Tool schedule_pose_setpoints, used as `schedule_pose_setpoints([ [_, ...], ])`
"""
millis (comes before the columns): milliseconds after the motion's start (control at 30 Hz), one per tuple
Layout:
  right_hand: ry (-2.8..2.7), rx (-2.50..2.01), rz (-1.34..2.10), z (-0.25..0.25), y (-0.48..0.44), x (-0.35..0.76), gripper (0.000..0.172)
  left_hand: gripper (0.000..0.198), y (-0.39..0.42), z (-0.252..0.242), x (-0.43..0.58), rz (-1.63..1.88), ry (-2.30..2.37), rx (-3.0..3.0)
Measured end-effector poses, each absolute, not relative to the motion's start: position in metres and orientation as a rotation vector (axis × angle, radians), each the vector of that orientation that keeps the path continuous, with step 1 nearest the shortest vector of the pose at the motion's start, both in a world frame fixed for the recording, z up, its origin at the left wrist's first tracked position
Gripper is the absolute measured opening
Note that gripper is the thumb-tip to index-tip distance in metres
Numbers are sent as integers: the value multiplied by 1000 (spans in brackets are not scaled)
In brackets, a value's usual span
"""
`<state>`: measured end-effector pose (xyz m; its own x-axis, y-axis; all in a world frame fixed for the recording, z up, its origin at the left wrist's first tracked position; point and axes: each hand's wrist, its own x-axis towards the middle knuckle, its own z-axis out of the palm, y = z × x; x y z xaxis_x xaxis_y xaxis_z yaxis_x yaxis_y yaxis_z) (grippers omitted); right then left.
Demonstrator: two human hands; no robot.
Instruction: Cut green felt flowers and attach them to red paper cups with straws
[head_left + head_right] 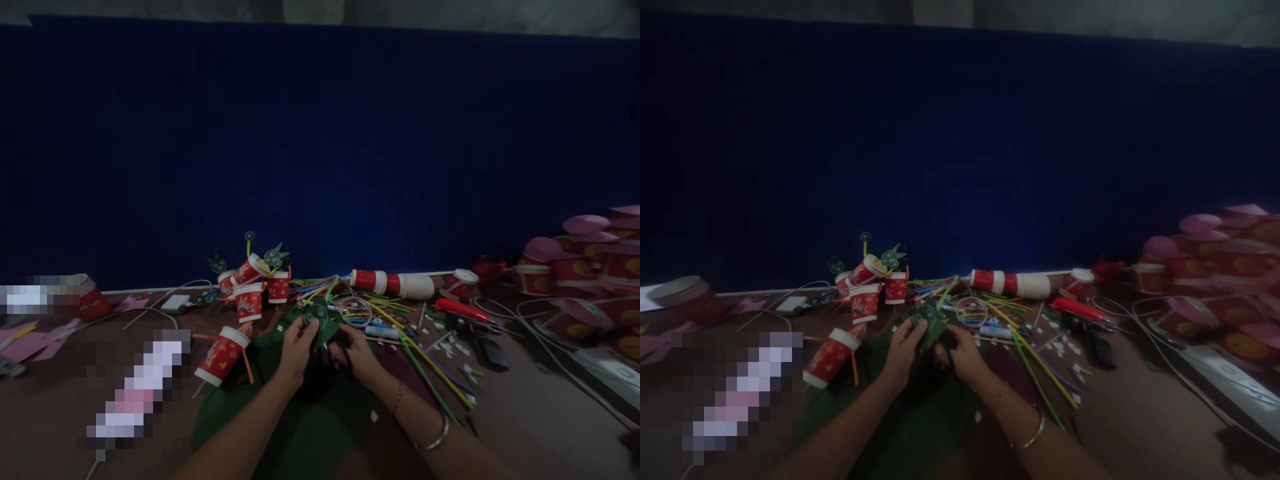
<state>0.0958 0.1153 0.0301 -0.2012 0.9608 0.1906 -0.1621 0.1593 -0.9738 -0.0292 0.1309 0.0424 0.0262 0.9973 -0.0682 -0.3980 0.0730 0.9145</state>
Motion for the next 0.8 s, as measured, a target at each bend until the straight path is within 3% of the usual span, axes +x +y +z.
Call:
schedule_pose_setpoints([
  [233,-1331,-902,1276,32,116,98,10,35,132,45,-31,1297,946,862],
  [800,-1333,-879,1322,24,119,99,22,30,137,39,-36,1296,1014,1005],
])
